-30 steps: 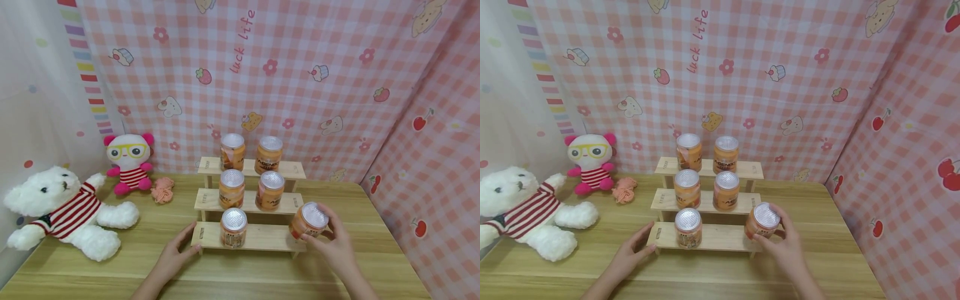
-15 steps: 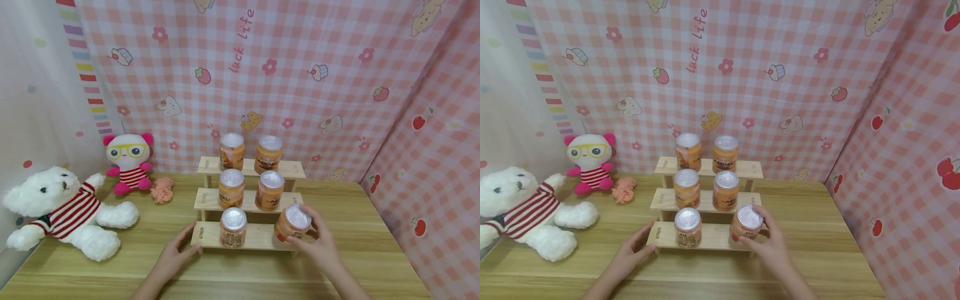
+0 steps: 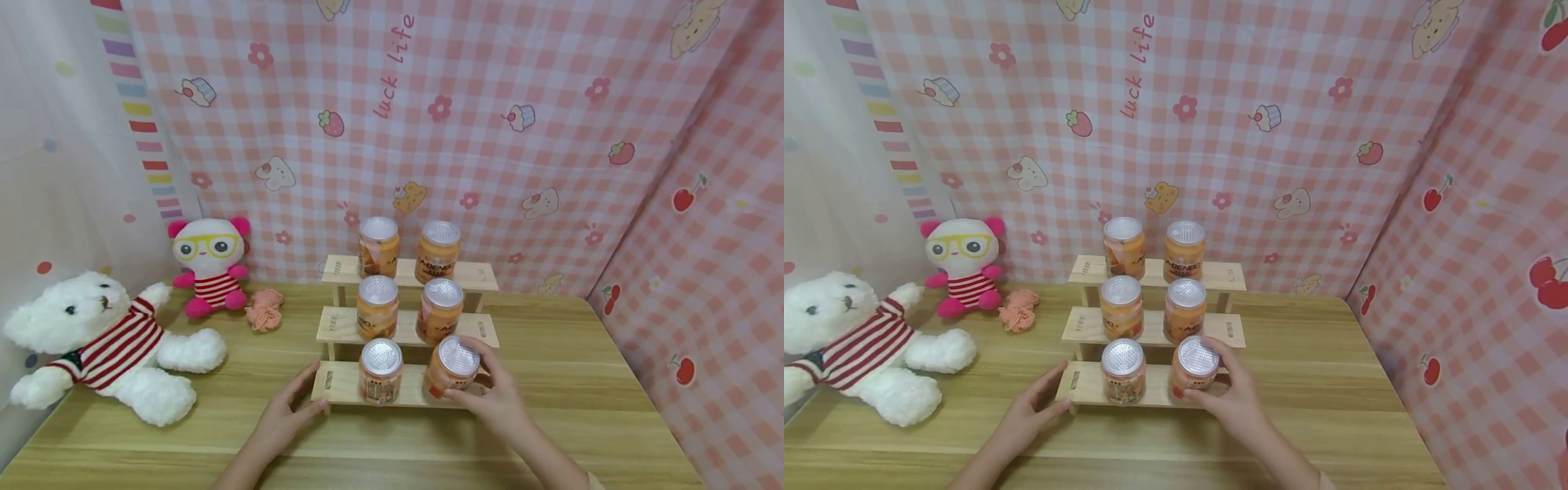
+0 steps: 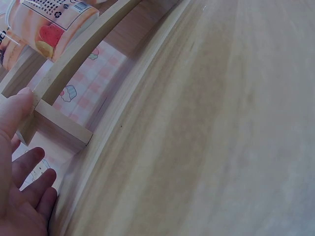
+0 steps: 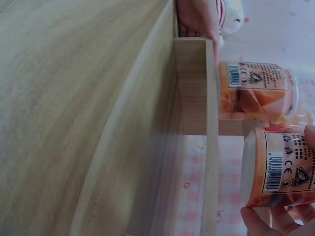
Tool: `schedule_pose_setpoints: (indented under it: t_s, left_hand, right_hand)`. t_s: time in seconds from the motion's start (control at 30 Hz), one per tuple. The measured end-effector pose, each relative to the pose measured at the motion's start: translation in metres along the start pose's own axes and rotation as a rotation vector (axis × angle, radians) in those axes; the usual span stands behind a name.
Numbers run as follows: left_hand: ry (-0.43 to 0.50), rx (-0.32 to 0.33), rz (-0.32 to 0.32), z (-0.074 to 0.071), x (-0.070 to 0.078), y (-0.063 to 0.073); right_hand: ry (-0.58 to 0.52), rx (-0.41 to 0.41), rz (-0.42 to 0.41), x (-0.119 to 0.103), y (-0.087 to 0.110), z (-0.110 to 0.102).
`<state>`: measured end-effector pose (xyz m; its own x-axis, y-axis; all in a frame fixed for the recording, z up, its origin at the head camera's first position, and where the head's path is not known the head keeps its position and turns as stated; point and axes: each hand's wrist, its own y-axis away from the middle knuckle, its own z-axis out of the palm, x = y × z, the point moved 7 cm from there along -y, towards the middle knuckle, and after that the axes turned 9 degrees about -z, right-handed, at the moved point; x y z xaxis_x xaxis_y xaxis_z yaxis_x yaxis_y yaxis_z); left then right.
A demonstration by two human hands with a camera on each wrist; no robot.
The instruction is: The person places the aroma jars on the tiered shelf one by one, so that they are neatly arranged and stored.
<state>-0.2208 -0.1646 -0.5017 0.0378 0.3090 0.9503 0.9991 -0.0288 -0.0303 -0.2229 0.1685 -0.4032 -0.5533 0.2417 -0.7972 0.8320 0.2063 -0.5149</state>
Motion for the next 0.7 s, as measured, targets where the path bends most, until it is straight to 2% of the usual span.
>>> schedule_pose_setpoints:
  t_s: [0.17, 0.43, 0.7]
  left_hand:
    - [0.01, -0.01, -0.005, 0.0, 0.001, 0.0]
    - [0.022, -0.011, -0.003, -0.001, 0.001, 0.0]
    - [0.013, -0.014, -0.019, 0.0, 0.0, 0.001]
  right_hand:
    - [-0.03, -0.022, -0.007, 0.001, -0.001, 0.008]
    - [-0.099, -0.048, 0.052, 0.007, -0.002, 0.017]
    - [-0.111, -0.052, 0.103, 0.015, 0.0, 0.02]
